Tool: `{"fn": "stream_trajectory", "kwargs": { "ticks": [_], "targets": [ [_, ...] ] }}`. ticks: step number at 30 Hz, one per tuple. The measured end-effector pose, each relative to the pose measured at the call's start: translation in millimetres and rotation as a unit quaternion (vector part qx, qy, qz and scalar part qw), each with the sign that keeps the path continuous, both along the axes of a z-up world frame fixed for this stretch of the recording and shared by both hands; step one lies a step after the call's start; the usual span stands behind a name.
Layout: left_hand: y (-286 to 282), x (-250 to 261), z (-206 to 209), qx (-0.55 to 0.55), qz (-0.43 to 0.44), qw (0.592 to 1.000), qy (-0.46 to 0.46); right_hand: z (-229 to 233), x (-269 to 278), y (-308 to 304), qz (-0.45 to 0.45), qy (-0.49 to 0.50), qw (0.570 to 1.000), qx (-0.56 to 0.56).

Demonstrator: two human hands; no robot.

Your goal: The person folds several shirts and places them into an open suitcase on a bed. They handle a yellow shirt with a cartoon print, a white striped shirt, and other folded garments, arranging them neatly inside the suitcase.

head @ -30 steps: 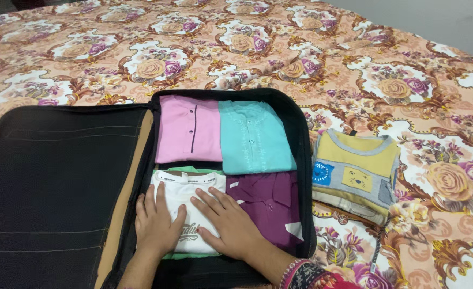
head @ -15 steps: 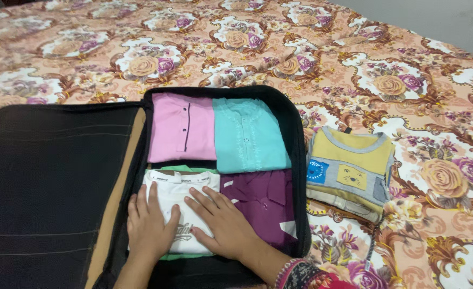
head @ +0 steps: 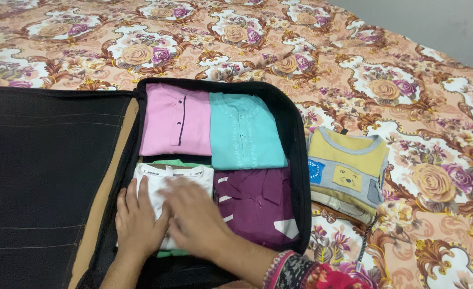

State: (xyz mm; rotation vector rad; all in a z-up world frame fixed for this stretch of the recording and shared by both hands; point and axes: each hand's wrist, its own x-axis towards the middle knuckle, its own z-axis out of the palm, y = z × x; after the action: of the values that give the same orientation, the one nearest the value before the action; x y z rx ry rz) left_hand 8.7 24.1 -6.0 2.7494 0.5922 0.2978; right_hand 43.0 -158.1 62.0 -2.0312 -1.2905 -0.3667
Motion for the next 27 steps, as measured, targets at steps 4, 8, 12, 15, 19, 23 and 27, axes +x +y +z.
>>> {"fn": "stream_trajectory", "kwargs": {
  "ticks": [4,8,12,15,19,23,27],
  "targets": [
    [-2,-2,-2,0.002,-0.005,0.999,-0.038,-3,-9,5,0.061,0.044,0.995,-0.06],
    [2,-3,-5,0.015,-0.017,0.998,-0.06,-12,12,-6,0.105,-0.014,0.992,-0.068],
    [1,-1,-7,0.036,-0.013,0.998,-0.057,-12,34,-12,0.148,-0.049,0.981,-0.118],
    [-2,-2,-5,0.004,-0.007,0.996,-0.086,-1,41,-6,0.108,-0.098,0.981,-0.126],
    [-4,-3,2,0.01,-0.003,0.998,-0.063,8,26,10,0.017,0.061,0.994,-0.088],
    [-7,-3,13,-0.007,0.003,1.0,-0.016,3,10,18,0.048,0.045,0.993,-0.094],
    [-12,-7,20,-0.015,0.008,1.0,-0.017,4,14,16,0.054,0.039,0.99,-0.123]
  ]
}}
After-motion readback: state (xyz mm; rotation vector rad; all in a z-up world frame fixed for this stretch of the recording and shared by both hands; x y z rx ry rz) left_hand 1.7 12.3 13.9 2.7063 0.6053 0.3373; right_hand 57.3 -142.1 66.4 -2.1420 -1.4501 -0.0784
